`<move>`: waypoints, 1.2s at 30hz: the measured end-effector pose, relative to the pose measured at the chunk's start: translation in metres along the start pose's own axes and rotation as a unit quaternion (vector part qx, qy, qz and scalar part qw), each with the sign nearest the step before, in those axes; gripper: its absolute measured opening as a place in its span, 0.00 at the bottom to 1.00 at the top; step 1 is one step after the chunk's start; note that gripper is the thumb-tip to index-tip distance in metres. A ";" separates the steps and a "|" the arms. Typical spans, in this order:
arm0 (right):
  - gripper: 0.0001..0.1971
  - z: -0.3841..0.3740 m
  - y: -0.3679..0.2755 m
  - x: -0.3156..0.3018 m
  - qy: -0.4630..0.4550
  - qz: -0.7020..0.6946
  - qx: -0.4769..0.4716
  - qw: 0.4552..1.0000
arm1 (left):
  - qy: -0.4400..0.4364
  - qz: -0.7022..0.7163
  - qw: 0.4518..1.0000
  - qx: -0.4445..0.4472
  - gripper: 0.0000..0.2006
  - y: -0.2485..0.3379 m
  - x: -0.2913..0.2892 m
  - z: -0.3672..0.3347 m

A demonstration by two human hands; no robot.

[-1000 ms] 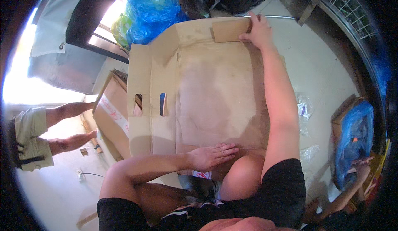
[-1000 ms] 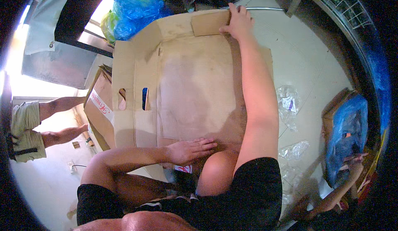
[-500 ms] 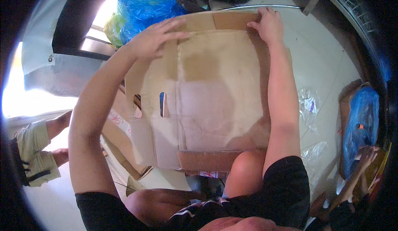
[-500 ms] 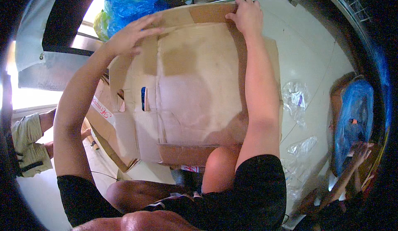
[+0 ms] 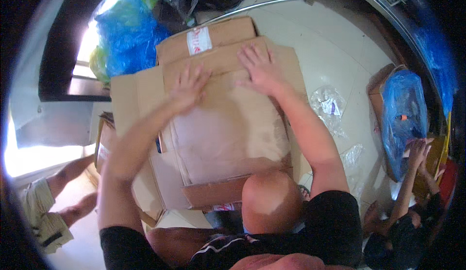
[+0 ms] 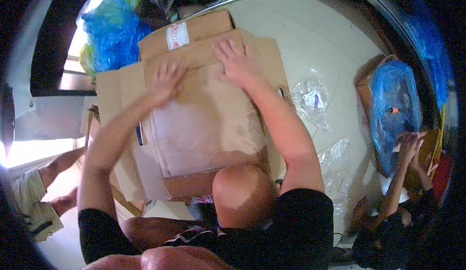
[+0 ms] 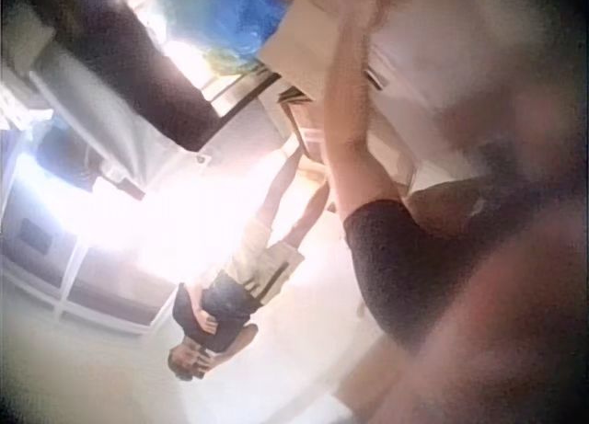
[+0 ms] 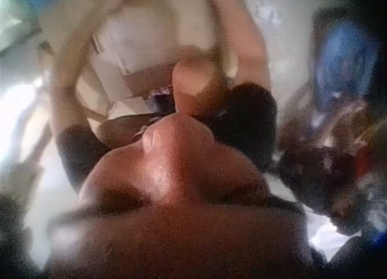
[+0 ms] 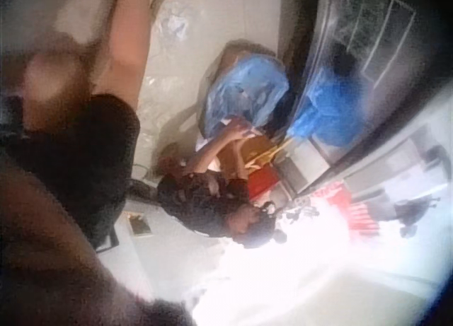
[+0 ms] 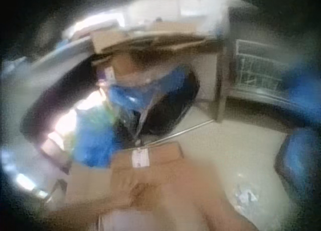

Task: The person folds and organizes various flat cardboard boxes by hand, stacking them together on the floor.

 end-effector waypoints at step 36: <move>0.11 0.087 -0.131 -0.020 -0.189 -0.590 0.253 0.743 | -0.011 0.087 0.992 -0.087 0.39 0.068 -0.042 -0.018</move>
Point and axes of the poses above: each hand's wrist, its own z-axis away from the middle knuckle, its own x-axis out of the palm, y = z × x, the point moved 9 cm from there along -z, towards the middle knuckle, and after that the axes turned 11 degrees about -z, right-handed, at the moved point
